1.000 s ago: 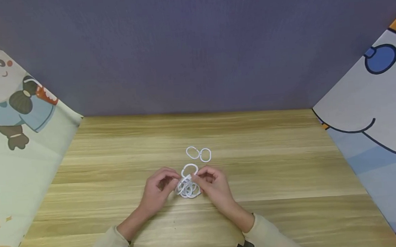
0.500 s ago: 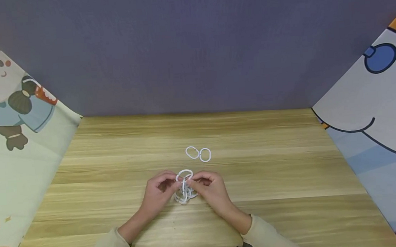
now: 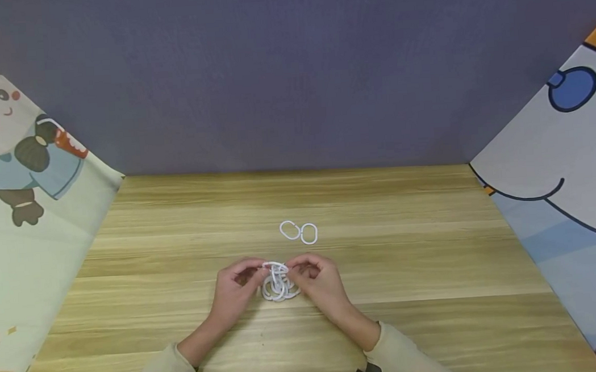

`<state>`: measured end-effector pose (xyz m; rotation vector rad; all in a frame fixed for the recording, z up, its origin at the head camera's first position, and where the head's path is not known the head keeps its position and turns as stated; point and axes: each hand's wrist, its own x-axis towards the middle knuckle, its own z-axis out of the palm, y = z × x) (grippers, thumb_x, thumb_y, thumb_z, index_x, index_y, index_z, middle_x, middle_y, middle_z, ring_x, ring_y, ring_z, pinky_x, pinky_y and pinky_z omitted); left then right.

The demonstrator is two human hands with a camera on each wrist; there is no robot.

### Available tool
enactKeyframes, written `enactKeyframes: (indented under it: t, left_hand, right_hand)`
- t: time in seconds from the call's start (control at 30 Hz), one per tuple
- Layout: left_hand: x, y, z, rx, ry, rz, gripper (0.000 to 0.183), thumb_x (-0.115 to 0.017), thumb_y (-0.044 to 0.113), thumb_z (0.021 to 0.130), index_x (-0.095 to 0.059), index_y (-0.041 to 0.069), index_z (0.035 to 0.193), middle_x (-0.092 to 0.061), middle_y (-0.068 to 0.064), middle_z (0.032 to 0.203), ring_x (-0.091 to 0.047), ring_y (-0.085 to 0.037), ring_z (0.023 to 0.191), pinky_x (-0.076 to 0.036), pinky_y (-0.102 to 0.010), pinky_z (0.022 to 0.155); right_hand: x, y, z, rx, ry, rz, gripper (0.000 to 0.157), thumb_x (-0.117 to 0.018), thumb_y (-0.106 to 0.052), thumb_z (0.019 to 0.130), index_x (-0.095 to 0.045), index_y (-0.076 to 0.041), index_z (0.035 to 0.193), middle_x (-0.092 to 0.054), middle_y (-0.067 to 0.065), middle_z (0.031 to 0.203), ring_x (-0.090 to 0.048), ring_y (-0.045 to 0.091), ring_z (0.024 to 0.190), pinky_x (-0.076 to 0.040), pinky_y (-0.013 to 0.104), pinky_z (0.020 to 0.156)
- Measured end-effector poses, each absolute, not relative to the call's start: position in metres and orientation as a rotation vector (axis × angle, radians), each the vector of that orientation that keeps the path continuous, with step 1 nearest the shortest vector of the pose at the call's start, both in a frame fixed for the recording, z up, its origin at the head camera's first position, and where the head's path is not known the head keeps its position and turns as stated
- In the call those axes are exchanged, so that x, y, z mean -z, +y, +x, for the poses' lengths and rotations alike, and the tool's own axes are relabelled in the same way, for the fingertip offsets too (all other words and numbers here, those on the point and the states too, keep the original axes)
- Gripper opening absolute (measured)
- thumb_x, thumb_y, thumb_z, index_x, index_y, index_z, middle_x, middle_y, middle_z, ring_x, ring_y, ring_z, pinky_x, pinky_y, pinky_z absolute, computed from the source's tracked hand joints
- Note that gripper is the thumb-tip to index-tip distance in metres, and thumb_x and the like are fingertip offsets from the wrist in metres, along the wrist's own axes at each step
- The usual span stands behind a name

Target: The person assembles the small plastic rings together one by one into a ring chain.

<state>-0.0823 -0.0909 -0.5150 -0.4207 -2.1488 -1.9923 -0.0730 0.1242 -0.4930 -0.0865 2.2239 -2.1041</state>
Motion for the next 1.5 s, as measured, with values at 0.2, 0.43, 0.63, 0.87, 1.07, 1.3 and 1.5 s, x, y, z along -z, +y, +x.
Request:
enactKeyframes:
  t: [0.2, 0.43, 0.63, 0.87, 1.07, 1.3, 1.5]
  left_hand:
    - [0.518, -0.091, -0.084, 1.953, -2.126, -0.422, 0.013, -0.083, -0.005, 0.095, -0.084, 0.0, 0.106, -0.079, -0.011, 0.092, -0.062, -0.005, 0.074, -0.051, -0.018, 0.064]
    - [0.519, -0.093, -0.085, 1.962, -2.105, -0.459, 0.012, -0.081, -0.001, 0.098, -0.085, 0.002, 0.11, -0.078, -0.017, 0.098, -0.062, -0.008, 0.078, -0.051, -0.017, 0.064]
    - [0.518, -0.093, -0.084, 1.987, -2.091, -0.462, 0.014, -0.08, -0.002, 0.099, -0.085, 0.002, 0.111, -0.078, -0.011, 0.103, -0.063, -0.01, 0.081, -0.051, -0.016, 0.066]
    - [0.518, -0.093, -0.084, 1.98, -2.098, -0.464, 0.013, -0.079, -0.001, 0.101, -0.085, 0.002, 0.112, -0.076, -0.013, 0.103, -0.062, -0.009, 0.081, -0.05, -0.015, 0.065]
    - [0.518, -0.093, -0.084, 1.992, -2.086, -0.463, 0.013, -0.078, 0.0, 0.101, -0.085, 0.001, 0.112, -0.074, -0.022, 0.102, -0.062, -0.009, 0.081, -0.05, -0.015, 0.066]
    - [0.518, -0.094, -0.084, 1.977, -2.078, -0.476, 0.013, -0.078, -0.001, 0.102, -0.085, 0.001, 0.112, -0.074, -0.021, 0.101, -0.061, -0.009, 0.082, -0.049, -0.015, 0.066]
    - [0.518, -0.096, -0.084, 1.958, -2.082, -0.482, 0.014, -0.078, -0.001, 0.101, -0.085, 0.002, 0.113, -0.076, -0.015, 0.101, -0.061, -0.007, 0.082, -0.049, -0.015, 0.066]
  right_hand:
    - [0.493, 0.127, -0.077, 2.109, 2.247, -0.045, 0.017, -0.079, 0.006, 0.094, -0.076, 0.009, 0.111, -0.069, 0.001, 0.084, -0.055, 0.007, 0.062, -0.047, 0.019, 0.056]
    - [0.493, 0.13, -0.081, 2.128, 2.225, -0.012, 0.016, -0.078, 0.004, 0.096, -0.076, 0.008, 0.111, -0.07, 0.004, 0.087, -0.055, 0.008, 0.063, -0.047, 0.02, 0.057]
    - [0.493, 0.137, -0.087, 2.132, 2.229, -0.002, 0.016, -0.077, 0.004, 0.099, -0.075, 0.008, 0.114, -0.069, 0.008, 0.091, -0.055, 0.01, 0.066, -0.047, 0.02, 0.058]
    - [0.491, 0.145, -0.1, 2.124, 2.318, 0.047, 0.016, -0.077, 0.005, 0.098, -0.076, 0.008, 0.113, -0.07, 0.004, 0.09, -0.055, 0.012, 0.064, -0.046, 0.02, 0.056]
    - [0.489, 0.147, -0.111, 2.102, 2.37, 0.035, 0.014, -0.08, 0.003, 0.097, -0.079, 0.007, 0.111, -0.074, 0.007, 0.094, -0.056, 0.01, 0.066, -0.046, 0.019, 0.057]
    - [0.487, 0.148, -0.129, 2.023, 2.487, -0.018, 0.014, -0.085, -0.002, 0.095, -0.082, 0.005, 0.107, -0.074, 0.004, 0.092, -0.056, 0.005, 0.067, -0.045, 0.016, 0.06]
    - [0.488, 0.144, -0.14, 1.934, 2.58, -0.086, 0.011, -0.086, -0.004, 0.094, -0.085, 0.001, 0.103, -0.075, 0.007, 0.089, -0.048, 0.005, 0.059, -0.038, 0.018, 0.054]
